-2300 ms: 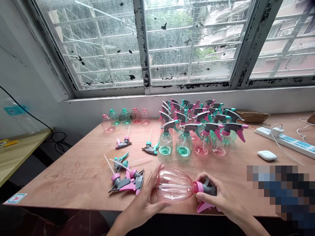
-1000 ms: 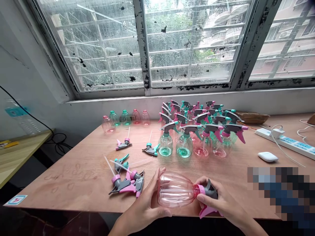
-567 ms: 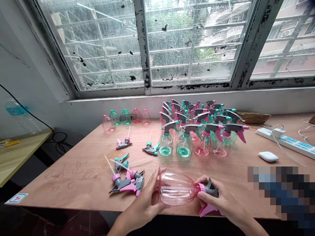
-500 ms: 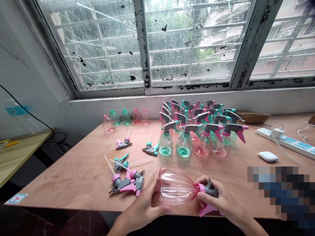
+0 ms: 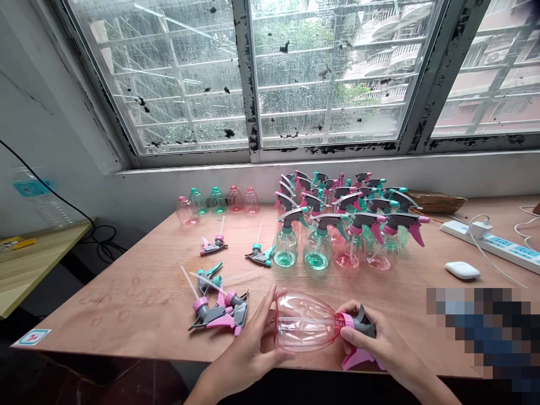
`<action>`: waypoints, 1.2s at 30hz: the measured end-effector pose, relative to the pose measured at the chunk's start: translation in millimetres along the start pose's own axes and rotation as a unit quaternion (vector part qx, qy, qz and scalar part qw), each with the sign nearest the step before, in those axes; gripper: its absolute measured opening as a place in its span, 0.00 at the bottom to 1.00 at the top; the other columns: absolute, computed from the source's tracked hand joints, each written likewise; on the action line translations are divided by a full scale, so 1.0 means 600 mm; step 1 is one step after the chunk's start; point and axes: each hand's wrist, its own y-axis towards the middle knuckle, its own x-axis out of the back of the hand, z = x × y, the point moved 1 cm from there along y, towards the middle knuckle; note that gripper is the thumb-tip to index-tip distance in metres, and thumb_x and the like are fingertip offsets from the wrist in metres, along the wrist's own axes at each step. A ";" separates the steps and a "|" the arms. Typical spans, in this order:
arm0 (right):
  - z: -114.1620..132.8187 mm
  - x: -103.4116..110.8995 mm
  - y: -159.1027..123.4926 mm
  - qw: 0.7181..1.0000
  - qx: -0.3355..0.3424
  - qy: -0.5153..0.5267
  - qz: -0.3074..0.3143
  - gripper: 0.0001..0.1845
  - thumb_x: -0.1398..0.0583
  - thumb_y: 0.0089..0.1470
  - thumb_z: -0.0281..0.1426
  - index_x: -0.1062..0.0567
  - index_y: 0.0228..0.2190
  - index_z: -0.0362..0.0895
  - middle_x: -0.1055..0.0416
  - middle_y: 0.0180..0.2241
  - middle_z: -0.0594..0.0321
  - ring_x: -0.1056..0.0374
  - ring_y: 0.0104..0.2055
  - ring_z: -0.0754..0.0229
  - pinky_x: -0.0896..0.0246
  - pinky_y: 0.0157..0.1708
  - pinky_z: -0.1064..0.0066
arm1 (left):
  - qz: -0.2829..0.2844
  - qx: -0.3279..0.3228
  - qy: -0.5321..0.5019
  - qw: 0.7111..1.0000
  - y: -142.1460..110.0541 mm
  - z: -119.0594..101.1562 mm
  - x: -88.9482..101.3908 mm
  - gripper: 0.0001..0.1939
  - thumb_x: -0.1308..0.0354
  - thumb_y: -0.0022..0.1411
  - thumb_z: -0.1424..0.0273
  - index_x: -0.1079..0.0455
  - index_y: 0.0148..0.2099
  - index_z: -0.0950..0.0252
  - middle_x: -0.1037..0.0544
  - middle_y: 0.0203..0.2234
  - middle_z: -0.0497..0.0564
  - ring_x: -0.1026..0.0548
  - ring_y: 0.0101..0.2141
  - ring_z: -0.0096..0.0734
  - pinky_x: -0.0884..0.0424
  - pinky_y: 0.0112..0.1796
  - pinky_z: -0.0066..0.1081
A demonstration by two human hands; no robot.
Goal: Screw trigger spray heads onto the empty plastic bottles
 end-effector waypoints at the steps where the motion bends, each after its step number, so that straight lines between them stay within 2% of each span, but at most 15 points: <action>1: 0.001 -0.001 0.000 1.000 0.001 -0.003 -0.002 0.19 0.34 0.62 0.44 0.28 0.40 0.42 0.25 0.25 0.63 0.30 0.28 0.54 0.36 0.29 0.68 | -0.001 0.001 -0.002 1.000 0.000 -0.002 0.000 0.55 0.32 0.60 0.70 0.68 0.74 0.47 0.58 0.74 0.52 0.49 0.70 0.47 0.45 0.67 0.43; 3: 0.004 -0.002 0.000 1.000 0.003 -0.006 -0.006 0.19 0.33 0.61 0.44 0.27 0.40 0.42 0.25 0.25 0.63 0.30 0.28 0.54 0.36 0.30 0.68 | -0.004 0.000 -0.001 1.000 0.001 -0.006 0.000 0.56 0.29 0.57 0.70 0.64 0.74 0.49 0.58 0.74 0.53 0.50 0.70 0.48 0.47 0.68 0.44; 6: 0.008 -0.004 -0.001 1.000 0.003 0.000 -0.013 0.18 0.33 0.61 0.44 0.27 0.40 0.42 0.25 0.25 0.63 0.29 0.28 0.53 0.35 0.30 0.67 | -0.004 0.000 0.001 1.000 0.002 -0.013 -0.001 0.52 0.31 0.59 0.69 0.60 0.74 0.49 0.57 0.74 0.53 0.48 0.70 0.48 0.45 0.67 0.45; 10: 0.004 -0.004 0.000 0.999 -0.002 0.017 -0.031 0.20 0.32 0.60 0.45 0.27 0.40 0.42 0.25 0.25 0.63 0.28 0.28 0.52 0.35 0.29 0.66 | 0.001 -0.004 0.026 1.000 0.003 -0.016 0.000 0.52 0.33 0.61 0.72 0.64 0.74 0.46 0.53 0.73 0.51 0.46 0.69 0.46 0.44 0.66 0.43; 15: -0.002 -0.003 0.000 0.999 0.005 0.028 -0.046 0.21 0.31 0.59 0.46 0.26 0.40 0.42 0.25 0.25 0.64 0.28 0.28 0.52 0.34 0.29 0.67 | -0.005 -0.002 0.053 0.999 0.002 -0.012 0.002 0.51 0.37 0.63 0.75 0.67 0.74 0.47 0.49 0.72 0.52 0.42 0.67 0.45 0.43 0.66 0.43; 19: -0.002 -0.004 0.000 0.998 0.002 0.020 -0.055 0.23 0.31 0.58 0.48 0.26 0.41 0.43 0.25 0.26 0.64 0.28 0.28 0.52 0.33 0.29 0.67 | -0.005 0.000 0.058 0.998 0.002 -0.013 0.001 0.51 0.36 0.63 0.73 0.66 0.74 0.48 0.48 0.71 0.54 0.39 0.66 0.45 0.41 0.65 0.42; 22: -0.003 -0.003 -0.002 0.998 0.009 0.003 -0.064 0.24 0.30 0.56 0.49 0.25 0.40 0.42 0.26 0.26 0.63 0.29 0.29 0.52 0.33 0.28 0.67 | -0.007 0.006 0.031 0.999 0.003 -0.011 0.000 0.53 0.35 0.63 0.71 0.70 0.74 0.49 0.47 0.70 0.56 0.38 0.65 0.46 0.39 0.64 0.42; 27: 0.000 0.000 -0.005 0.998 0.023 0.002 -0.059 0.21 0.30 0.57 0.46 0.24 0.41 0.42 0.27 0.28 0.64 0.30 0.29 0.53 0.34 0.29 0.66 | -0.023 0.012 0.015 1.000 0.004 -0.005 0.000 0.58 0.32 0.60 0.68 0.72 0.74 0.51 0.44 0.68 0.59 0.33 0.62 0.47 0.40 0.64 0.45; 32: 0.004 0.002 -0.006 0.997 0.033 -0.016 -0.074 0.20 0.30 0.57 0.45 0.23 0.41 0.42 0.26 0.30 0.62 0.31 0.29 0.53 0.36 0.29 0.66 | -0.021 0.021 0.013 0.999 0.004 -0.005 0.000 0.56 0.31 0.59 0.65 0.69 0.75 0.52 0.41 0.67 0.58 0.35 0.63 0.49 0.40 0.64 0.45; 34: 0.004 0.001 -0.006 0.997 0.028 -0.013 -0.071 0.21 0.31 0.58 0.46 0.24 0.41 0.42 0.26 0.28 0.62 0.31 0.28 0.53 0.35 0.28 0.66 | -0.018 0.021 0.043 0.999 0.003 -0.006 0.000 0.53 0.32 0.60 0.66 0.64 0.75 0.53 0.42 0.68 0.57 0.40 0.66 0.50 0.42 0.65 0.46; 36: 0.003 0.000 -0.006 0.998 0.023 -0.005 -0.059 0.21 0.31 0.58 0.47 0.24 0.40 0.42 0.26 0.26 0.62 0.31 0.27 0.53 0.35 0.27 0.66 | -0.023 0.016 0.088 0.996 0.001 -0.008 0.001 0.50 0.33 0.62 0.67 0.61 0.74 0.53 0.47 0.71 0.56 0.47 0.69 0.51 0.49 0.67 0.47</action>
